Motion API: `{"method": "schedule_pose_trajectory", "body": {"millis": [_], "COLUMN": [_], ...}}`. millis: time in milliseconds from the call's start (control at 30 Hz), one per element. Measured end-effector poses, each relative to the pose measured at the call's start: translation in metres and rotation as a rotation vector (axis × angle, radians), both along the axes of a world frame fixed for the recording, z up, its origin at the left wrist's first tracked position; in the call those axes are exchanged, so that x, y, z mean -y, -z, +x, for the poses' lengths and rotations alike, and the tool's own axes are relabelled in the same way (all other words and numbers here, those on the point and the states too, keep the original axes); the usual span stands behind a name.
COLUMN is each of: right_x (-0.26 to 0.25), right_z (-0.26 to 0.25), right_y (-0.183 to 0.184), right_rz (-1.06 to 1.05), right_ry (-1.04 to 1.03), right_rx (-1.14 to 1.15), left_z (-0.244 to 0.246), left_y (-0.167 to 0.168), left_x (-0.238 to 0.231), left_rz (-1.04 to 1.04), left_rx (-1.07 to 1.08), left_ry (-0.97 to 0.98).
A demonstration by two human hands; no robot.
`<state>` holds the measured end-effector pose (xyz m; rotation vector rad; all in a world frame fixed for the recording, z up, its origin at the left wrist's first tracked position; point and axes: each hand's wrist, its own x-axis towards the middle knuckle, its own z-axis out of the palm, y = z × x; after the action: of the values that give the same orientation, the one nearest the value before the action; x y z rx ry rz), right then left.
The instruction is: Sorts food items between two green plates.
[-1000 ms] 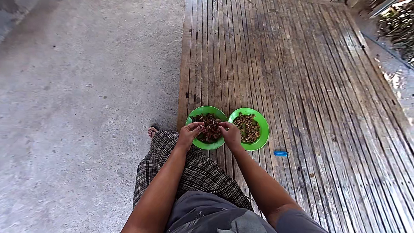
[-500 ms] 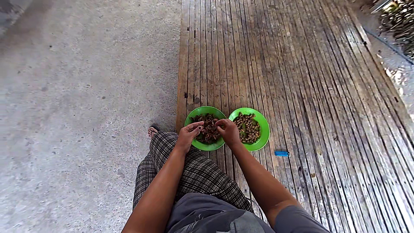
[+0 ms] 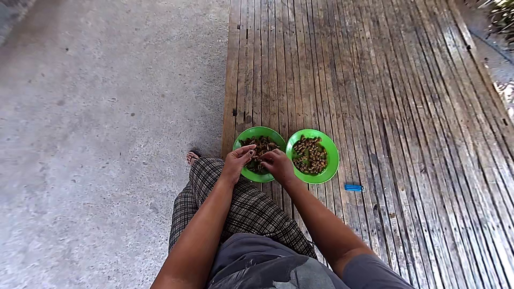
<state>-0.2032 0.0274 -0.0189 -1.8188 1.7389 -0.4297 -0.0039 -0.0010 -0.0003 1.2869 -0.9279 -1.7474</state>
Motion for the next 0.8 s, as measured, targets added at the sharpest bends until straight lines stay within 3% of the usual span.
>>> {"method": "schedule_pose_trajectory", "body": {"millis": [133, 367, 500, 800], "right_x": [-0.004, -0.007, -0.005, 0.001], "right_z": [0.007, 0.003, -0.003, -0.008], "right_y": [0.007, -0.003, -0.010, -0.019], "right_rz": [0.016, -0.063, -0.030, -0.125], "right_ry": [0.007, 0.184, 0.229, 0.301], "right_rx": [0.010, 0.503, 0.615, 0.383], "left_z": [-0.001, -0.002, -0.003, -0.001], "left_y": [0.000, 0.000, -0.003, -0.002], "left_x": [-0.001, 0.001, 0.000, -0.001], "left_rz": [0.000, 0.015, 0.028, -0.008], "left_rx": [0.000, 0.053, 0.051, -0.031], "left_ry": [-0.009, 0.007, -0.007, 0.006]}}
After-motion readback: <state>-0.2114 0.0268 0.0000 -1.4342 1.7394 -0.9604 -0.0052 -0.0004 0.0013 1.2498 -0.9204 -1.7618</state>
